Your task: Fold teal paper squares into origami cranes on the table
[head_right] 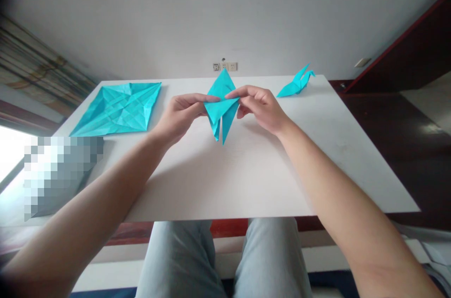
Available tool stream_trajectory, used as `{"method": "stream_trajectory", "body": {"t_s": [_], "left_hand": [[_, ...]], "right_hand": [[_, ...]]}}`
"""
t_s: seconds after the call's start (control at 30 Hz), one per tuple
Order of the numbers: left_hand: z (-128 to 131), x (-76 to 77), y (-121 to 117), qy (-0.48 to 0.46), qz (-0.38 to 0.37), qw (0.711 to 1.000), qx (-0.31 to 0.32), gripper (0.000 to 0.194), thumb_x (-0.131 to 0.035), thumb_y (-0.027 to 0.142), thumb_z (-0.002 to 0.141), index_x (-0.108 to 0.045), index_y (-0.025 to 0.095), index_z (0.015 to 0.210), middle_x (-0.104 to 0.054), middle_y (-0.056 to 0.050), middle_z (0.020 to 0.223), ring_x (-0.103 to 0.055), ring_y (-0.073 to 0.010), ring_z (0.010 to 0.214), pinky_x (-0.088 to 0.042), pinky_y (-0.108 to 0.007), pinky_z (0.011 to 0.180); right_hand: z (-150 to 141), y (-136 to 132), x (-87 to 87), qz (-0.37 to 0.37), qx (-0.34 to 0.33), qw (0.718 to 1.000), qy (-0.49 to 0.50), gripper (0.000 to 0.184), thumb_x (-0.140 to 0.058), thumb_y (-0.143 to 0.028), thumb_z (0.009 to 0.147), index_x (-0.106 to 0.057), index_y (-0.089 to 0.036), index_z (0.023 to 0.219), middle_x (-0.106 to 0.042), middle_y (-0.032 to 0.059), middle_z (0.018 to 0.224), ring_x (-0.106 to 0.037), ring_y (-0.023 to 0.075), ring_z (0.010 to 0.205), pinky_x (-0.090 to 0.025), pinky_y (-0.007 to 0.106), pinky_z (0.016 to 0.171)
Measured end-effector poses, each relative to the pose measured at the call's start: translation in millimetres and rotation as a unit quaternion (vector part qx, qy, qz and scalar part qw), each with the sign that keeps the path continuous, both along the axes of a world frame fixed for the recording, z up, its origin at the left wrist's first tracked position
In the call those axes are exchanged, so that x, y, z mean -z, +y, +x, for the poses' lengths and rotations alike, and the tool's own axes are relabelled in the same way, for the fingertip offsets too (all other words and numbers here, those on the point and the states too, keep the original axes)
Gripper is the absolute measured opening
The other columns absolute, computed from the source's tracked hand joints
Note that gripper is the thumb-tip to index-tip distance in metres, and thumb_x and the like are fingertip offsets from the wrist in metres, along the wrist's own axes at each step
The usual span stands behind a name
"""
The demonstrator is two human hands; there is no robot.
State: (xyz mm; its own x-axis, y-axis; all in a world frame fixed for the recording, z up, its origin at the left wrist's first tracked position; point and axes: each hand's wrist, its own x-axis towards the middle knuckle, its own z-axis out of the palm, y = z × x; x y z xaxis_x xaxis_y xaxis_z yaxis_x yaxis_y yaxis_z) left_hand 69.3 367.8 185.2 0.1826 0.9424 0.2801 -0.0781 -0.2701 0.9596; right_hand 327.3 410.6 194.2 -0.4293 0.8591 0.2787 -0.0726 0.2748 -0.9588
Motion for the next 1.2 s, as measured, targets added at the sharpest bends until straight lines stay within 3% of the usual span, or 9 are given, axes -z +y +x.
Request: {"method": "stream_trajectory", "body": {"t_s": [0.13, 0.37, 0.6, 0.67, 0.8, 0.9, 0.97, 1.07, 1.2], "left_hand": [[1, -0.5, -1, 0.004, 0.007, 1.0, -0.004, 0.024, -0.089, 0.04, 0.096, -0.094, 0.019, 0.106, -0.091, -0.009, 0.105, -0.088, -0.0262, 0.102, -0.073, -0.041, 0.1], [1, -2.3, -3, 0.029, 0.015, 0.999, -0.011, 0.03, -0.089, 0.037, 0.095, -0.094, 0.019, 0.118, -0.092, -0.009, 0.116, -0.088, -0.026, 0.106, -0.072, -0.039, 0.102], [0, 0.6, 0, 0.049, 0.035, 0.998, -0.02, 0.059, -0.087, 0.076, 0.099, -0.085, 0.018, 0.107, -0.089, -0.011, 0.107, -0.084, -0.0245, 0.103, -0.068, -0.035, 0.092], [1, 4.1, 3, 0.039, 0.048, 0.998, -0.023, 0.059, -0.09, 0.076, 0.096, -0.079, 0.02, 0.112, -0.086, -0.008, 0.101, -0.083, -0.0218, 0.096, -0.066, -0.033, 0.085], [2, 9.9, 4, 0.032, 0.064, 0.996, -0.043, 0.049, -0.089, 0.055, 0.101, -0.065, 0.025, 0.131, -0.079, 0.0, 0.091, -0.08, -0.0176, 0.081, -0.061, -0.03, 0.072], [1, 11.1, 3, 0.033, 0.076, 0.995, -0.061, 0.042, -0.085, 0.044, 0.104, -0.059, 0.026, 0.132, -0.077, 0.002, 0.09, -0.078, -0.0158, 0.078, -0.059, -0.029, 0.069], [1, 11.2, 3, 0.035, 0.074, 0.994, -0.074, 0.04, -0.086, 0.042, 0.103, -0.058, 0.026, 0.128, -0.075, 0.003, 0.089, -0.076, -0.014, 0.076, -0.057, -0.027, 0.066], [1, 10.7, 3, 0.022, 0.044, 0.996, -0.077, 0.049, -0.092, 0.046, 0.1, -0.056, 0.027, 0.127, -0.076, 0.002, 0.093, -0.078, -0.0142, 0.077, -0.057, -0.025, 0.064], [1, 8.0, 0, -0.012, -0.019, 0.999, -0.048, 0.073, -0.104, 0.05, 0.088, -0.053, 0.027, 0.135, -0.081, -0.003, 0.109, -0.087, -0.0226, 0.096, -0.069, -0.031, 0.077]], "right_hand": [[-2, -3, -2.0, 0.005, 0.017, 1.0, -0.004, 0.049, -0.08, -0.072, 0.103, -0.091, -0.025, 0.102, -0.083, 0.0053, 0.094, -0.078, 0.0206, 0.083, -0.068, 0.034, 0.074], [-1, -3, -1.7, 0.049, 0.012, 0.998, -0.043, 0.053, -0.099, -0.073, 0.089, -0.088, -0.027, 0.112, -0.077, 0.0009, 0.092, -0.072, 0.0188, 0.083, -0.066, 0.032, 0.074], [-3, -3, 2.7, 0.038, -0.014, 0.999, -0.023, 0.072, -0.112, -0.07, 0.07, -0.078, -0.031, 0.12, -0.08, 0.002, 0.108, -0.074, 0.0228, 0.094, -0.068, 0.038, 0.082], [-5, -2, 5.2, 0.043, -0.008, 0.999, -0.025, 0.069, -0.108, -0.073, 0.075, -0.074, -0.031, 0.119, -0.081, 0.0024, 0.11, -0.077, 0.0245, 0.098, -0.07, 0.039, 0.083], [-3, 2, 10.5, 0.066, 0.006, 0.997, -0.035, 0.061, -0.096, -0.07, 0.093, -0.067, -0.036, 0.135, -0.07, -0.0037, 0.09, -0.074, 0.0223, 0.084, -0.069, 0.039, 0.077], [0, 3, 11.2, 0.083, 0.002, 0.996, -0.035, 0.057, -0.09, -0.065, 0.1, -0.063, -0.039, 0.144, -0.061, -0.0071, 0.081, -0.07, 0.0202, 0.075, -0.069, 0.039, 0.074], [0, 2, 9.5, 0.095, -0.005, 0.995, -0.038, 0.048, -0.088, -0.065, 0.102, -0.068, -0.036, 0.135, -0.063, -0.0056, 0.084, -0.069, 0.0188, 0.073, -0.07, 0.037, 0.071], [-4, -2, 6.1, 0.103, -0.023, 0.993, -0.047, 0.043, -0.087, -0.067, 0.103, -0.074, -0.03, 0.119, -0.071, -0.0009, 0.096, -0.071, 0.0174, 0.076, -0.07, 0.036, 0.07], [-7, -9, 4.4, 0.092, -0.029, 0.993, -0.061, 0.044, -0.088, -0.067, 0.103, -0.075, -0.03, 0.123, -0.075, 0.0013, 0.104, -0.074, 0.0185, 0.079, -0.071, 0.036, 0.071]]}}
